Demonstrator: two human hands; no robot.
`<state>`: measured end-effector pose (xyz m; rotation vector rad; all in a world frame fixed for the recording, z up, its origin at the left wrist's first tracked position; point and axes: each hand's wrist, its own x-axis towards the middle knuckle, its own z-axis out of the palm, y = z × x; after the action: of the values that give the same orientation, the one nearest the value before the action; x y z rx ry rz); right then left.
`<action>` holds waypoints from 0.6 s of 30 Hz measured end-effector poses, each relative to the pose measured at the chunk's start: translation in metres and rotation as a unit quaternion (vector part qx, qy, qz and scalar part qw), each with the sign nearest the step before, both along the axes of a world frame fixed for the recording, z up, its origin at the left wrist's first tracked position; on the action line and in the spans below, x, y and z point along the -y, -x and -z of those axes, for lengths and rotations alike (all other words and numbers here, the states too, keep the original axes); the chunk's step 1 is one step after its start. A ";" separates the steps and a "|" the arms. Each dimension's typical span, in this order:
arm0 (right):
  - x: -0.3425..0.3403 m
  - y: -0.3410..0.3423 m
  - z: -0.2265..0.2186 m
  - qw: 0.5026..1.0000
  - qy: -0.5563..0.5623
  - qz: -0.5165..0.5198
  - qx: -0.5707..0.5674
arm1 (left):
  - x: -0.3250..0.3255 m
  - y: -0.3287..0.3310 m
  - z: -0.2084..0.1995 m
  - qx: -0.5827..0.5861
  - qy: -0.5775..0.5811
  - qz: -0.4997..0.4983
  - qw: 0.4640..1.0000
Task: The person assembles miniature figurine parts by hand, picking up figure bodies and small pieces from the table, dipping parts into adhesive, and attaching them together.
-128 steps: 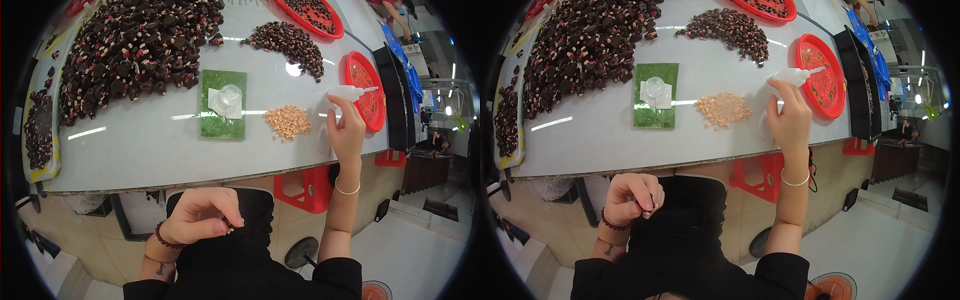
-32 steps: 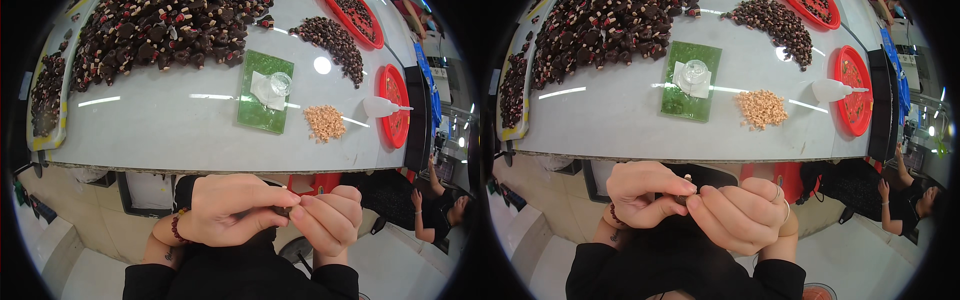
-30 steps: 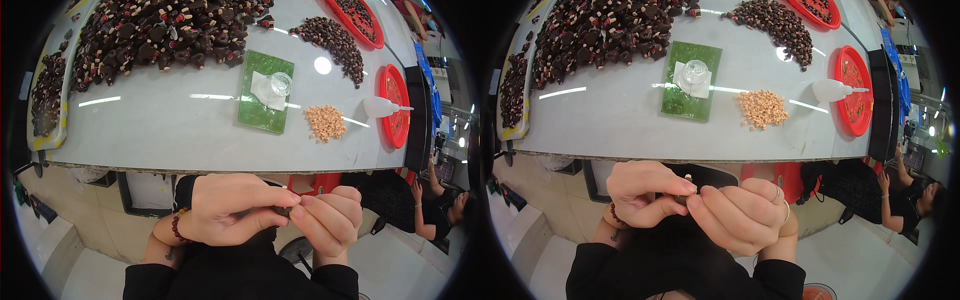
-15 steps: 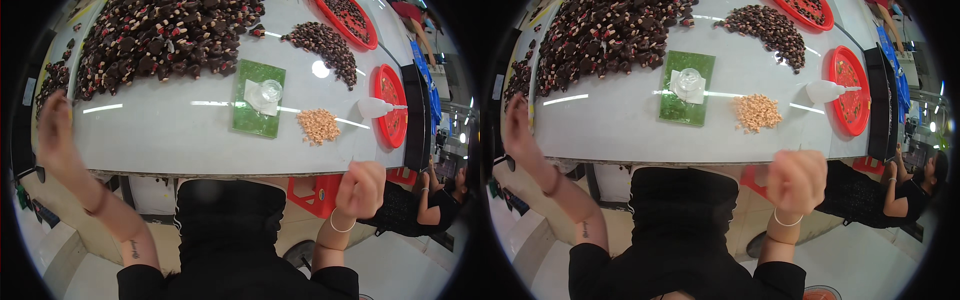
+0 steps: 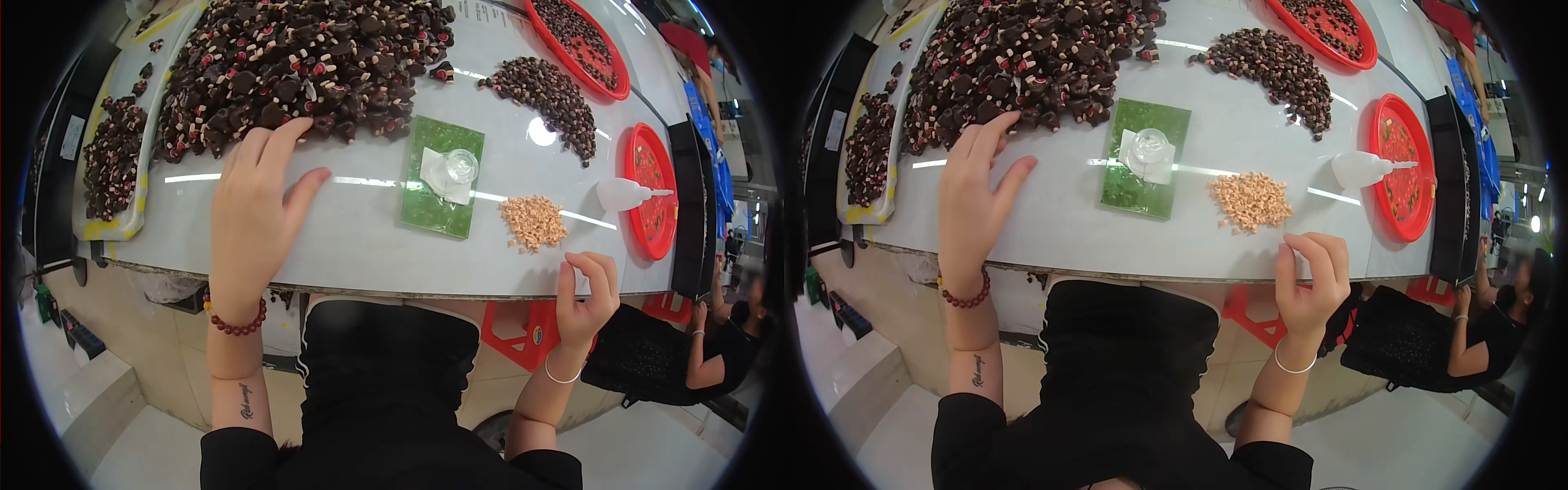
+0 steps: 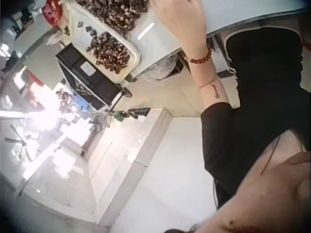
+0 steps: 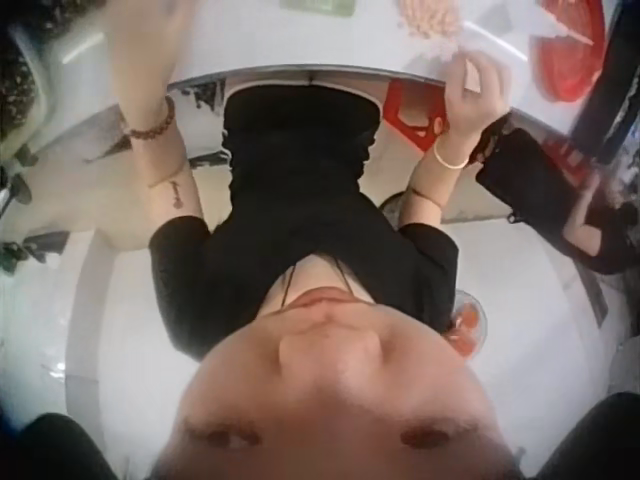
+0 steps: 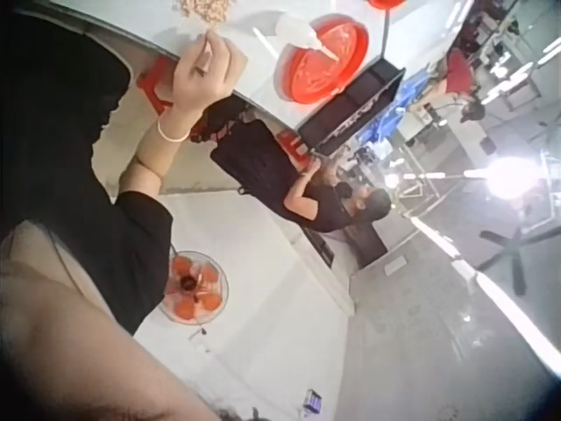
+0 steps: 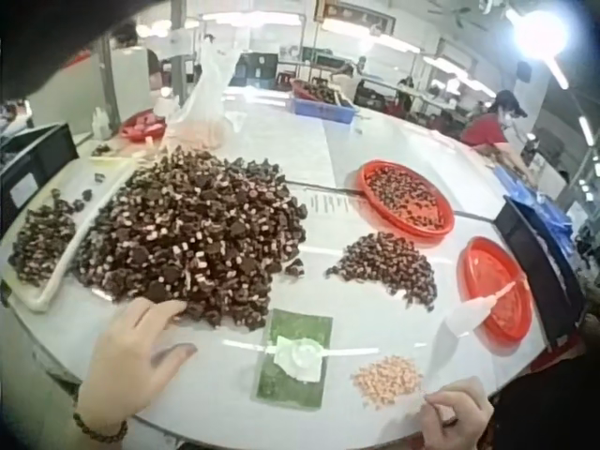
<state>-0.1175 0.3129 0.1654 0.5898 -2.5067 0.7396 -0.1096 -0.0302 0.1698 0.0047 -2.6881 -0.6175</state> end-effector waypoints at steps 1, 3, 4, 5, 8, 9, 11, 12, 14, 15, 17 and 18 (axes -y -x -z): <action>-0.002 -0.001 -0.001 1.000 0.000 0.001 -0.001 | 0.001 0.000 0.002 -0.003 -0.026 -0.011 1.000; -0.009 -0.003 -0.001 0.999 0.030 0.018 0.010 | 0.001 -0.001 -0.005 0.036 -0.041 -0.030 0.998; -0.013 -0.004 -0.001 0.999 0.027 0.023 0.009 | 0.000 -0.001 -0.006 0.076 -0.054 -0.050 0.994; -0.017 -0.004 0.000 0.999 0.041 0.031 0.008 | 0.001 -0.002 -0.004 0.075 -0.057 -0.044 0.995; -0.018 -0.001 -0.006 0.997 0.073 0.028 0.011 | 0.008 -0.009 -0.008 0.087 -0.024 -0.059 0.994; -0.017 -0.001 -0.007 0.996 0.086 0.021 0.019 | 0.007 -0.010 -0.006 0.093 -0.033 -0.076 0.992; -0.011 0.001 -0.013 0.998 0.046 0.002 0.032 | 0.005 -0.012 -0.002 0.099 -0.045 -0.090 0.990; -0.008 0.003 -0.014 0.999 0.009 -0.023 0.047 | 0.004 -0.015 0.000 0.060 -0.064 -0.070 0.994; -0.002 0.006 -0.010 0.997 -0.017 -0.045 0.065 | 0.002 -0.024 0.000 0.021 -0.084 -0.048 0.995; 0.002 0.006 -0.007 0.996 -0.013 -0.045 0.082 | 0.000 -0.031 -0.004 0.032 -0.152 -0.031 0.987; 0.010 0.006 -0.002 0.995 -0.003 -0.038 0.097 | -0.008 -0.043 -0.005 0.043 -0.222 -0.013 0.974; 0.012 0.008 0.000 0.994 -0.004 -0.039 0.098 | -0.014 -0.049 -0.004 0.028 -0.308 0.037 0.950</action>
<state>-0.1252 0.3007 0.1654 0.6501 -2.6805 0.8533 -0.0603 -0.0158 0.1741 0.0894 -2.4390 -1.4697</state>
